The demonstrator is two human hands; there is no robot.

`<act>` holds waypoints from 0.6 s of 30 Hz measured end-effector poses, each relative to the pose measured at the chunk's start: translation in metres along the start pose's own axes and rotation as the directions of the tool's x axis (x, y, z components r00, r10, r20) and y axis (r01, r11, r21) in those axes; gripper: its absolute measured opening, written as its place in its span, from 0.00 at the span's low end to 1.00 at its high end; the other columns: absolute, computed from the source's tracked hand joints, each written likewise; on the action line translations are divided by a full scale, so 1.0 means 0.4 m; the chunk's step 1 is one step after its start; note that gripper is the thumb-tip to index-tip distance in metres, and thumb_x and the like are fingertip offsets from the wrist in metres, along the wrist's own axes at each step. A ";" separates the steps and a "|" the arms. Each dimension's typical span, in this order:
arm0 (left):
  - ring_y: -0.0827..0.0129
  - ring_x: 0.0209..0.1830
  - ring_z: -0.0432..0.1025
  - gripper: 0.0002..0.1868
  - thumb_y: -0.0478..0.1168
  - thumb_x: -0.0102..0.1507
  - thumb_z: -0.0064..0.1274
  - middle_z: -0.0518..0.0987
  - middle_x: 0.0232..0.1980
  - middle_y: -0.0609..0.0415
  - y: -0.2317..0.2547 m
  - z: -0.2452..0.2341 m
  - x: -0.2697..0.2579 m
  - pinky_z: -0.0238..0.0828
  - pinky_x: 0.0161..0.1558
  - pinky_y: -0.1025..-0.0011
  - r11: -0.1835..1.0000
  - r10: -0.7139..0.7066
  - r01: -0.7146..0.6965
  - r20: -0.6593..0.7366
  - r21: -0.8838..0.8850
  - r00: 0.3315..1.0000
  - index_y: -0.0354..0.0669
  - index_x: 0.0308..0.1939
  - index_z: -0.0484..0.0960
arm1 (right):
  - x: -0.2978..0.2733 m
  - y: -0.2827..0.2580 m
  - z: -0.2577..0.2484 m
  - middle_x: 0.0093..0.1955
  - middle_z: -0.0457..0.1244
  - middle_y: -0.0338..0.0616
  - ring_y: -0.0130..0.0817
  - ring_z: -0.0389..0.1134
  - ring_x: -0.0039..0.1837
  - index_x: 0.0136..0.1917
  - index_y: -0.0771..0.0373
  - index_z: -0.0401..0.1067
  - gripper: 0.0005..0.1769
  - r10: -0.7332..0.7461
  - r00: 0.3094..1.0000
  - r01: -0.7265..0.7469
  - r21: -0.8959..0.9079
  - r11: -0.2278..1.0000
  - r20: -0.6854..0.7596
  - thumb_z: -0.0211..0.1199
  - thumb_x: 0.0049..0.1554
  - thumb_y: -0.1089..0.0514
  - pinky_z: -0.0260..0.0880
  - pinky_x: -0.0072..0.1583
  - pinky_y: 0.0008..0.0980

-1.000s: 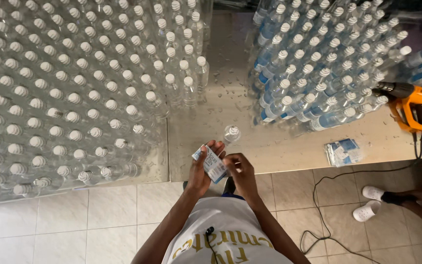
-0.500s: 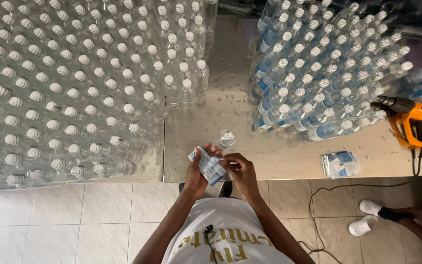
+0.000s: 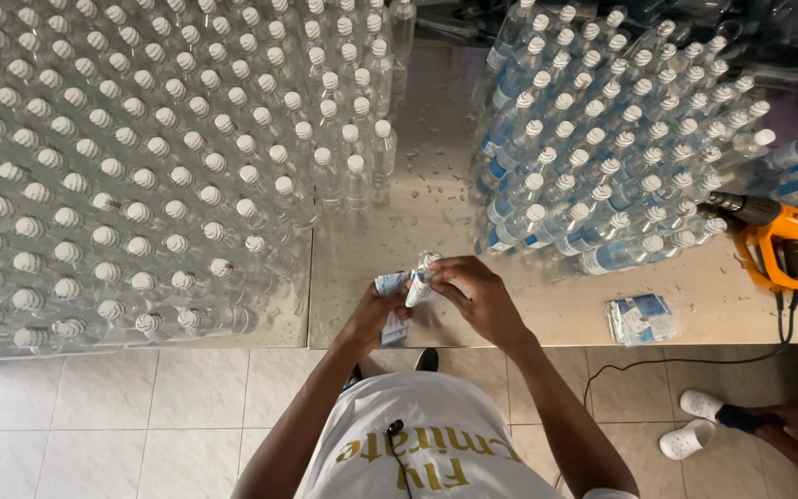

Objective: The person stands at a table and repeatedly picks up clear plastic bottles, applies a small rectangular label to the neck of each bottle, and places the labeled bottle into a large stack of similar bottles. The person handles the bottles and labels by hand.

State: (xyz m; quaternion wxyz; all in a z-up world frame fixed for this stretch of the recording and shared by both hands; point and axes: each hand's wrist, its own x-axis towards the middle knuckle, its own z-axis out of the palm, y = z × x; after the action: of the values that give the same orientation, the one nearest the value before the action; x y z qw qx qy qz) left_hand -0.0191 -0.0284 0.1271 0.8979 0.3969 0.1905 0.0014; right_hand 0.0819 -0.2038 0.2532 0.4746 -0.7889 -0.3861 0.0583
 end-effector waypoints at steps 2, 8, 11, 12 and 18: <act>0.75 0.21 0.67 0.06 0.35 0.71 0.61 0.69 0.24 0.59 0.047 0.016 0.032 0.67 0.27 0.74 0.996 0.070 -0.068 -0.028 0.061 0.997 0.38 0.39 0.85 | 0.020 0.008 -0.027 0.62 0.73 0.43 0.46 0.75 0.62 0.51 0.59 0.81 0.04 -0.042 0.999 0.043 -0.046 0.998 0.020 0.72 0.62 0.60 0.76 0.65 0.48; 0.80 0.23 0.62 0.09 0.38 0.71 0.63 0.67 0.22 0.62 0.118 0.023 0.139 0.62 0.30 0.78 0.892 0.291 -0.291 0.054 0.345 0.955 0.42 0.36 0.84 | 0.069 0.085 -0.088 0.72 0.65 0.43 0.51 0.64 0.78 0.53 0.57 0.75 0.04 -0.103 0.979 0.147 -0.262 0.954 0.175 0.63 0.69 0.56 0.70 0.73 0.53; 0.81 0.23 0.60 0.10 0.40 0.72 0.63 0.68 0.20 0.62 0.093 -0.004 0.194 0.61 0.30 0.78 0.841 0.306 -0.332 0.129 0.427 0.943 0.42 0.37 0.86 | 0.075 0.116 -0.082 0.71 0.65 0.45 0.53 0.63 0.79 0.53 0.58 0.74 0.04 -0.075 0.966 0.155 -0.318 0.935 0.249 0.60 0.70 0.57 0.68 0.73 0.56; 0.81 0.22 0.61 0.10 0.42 0.72 0.64 0.69 0.20 0.61 0.087 -0.013 0.208 0.62 0.30 0.78 0.835 0.305 -0.337 0.144 0.435 0.941 0.42 0.37 0.86 | 0.079 0.126 -0.078 0.70 0.66 0.44 0.53 0.63 0.80 0.53 0.58 0.73 0.04 -0.058 0.955 0.159 -0.340 0.927 0.289 0.60 0.70 0.57 0.68 0.73 0.56; 0.80 0.24 0.60 0.10 0.42 0.73 0.61 0.69 0.20 0.60 0.042 -0.057 0.225 0.61 0.32 0.77 0.865 0.217 -0.266 0.161 0.425 0.963 0.43 0.39 0.87 | 0.058 0.142 -0.070 0.71 0.65 0.49 0.53 0.60 0.83 0.56 0.60 0.72 0.06 0.163 0.901 -0.136 -0.094 0.986 0.402 0.57 0.72 0.56 0.63 0.77 0.57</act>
State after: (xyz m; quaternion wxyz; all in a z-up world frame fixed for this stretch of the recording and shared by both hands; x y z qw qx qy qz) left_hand 0.0592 0.0132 0.0944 0.7856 0.6108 0.0860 0.0492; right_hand 0.1424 -0.2225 0.2297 0.3522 -0.8012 -0.4168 0.2456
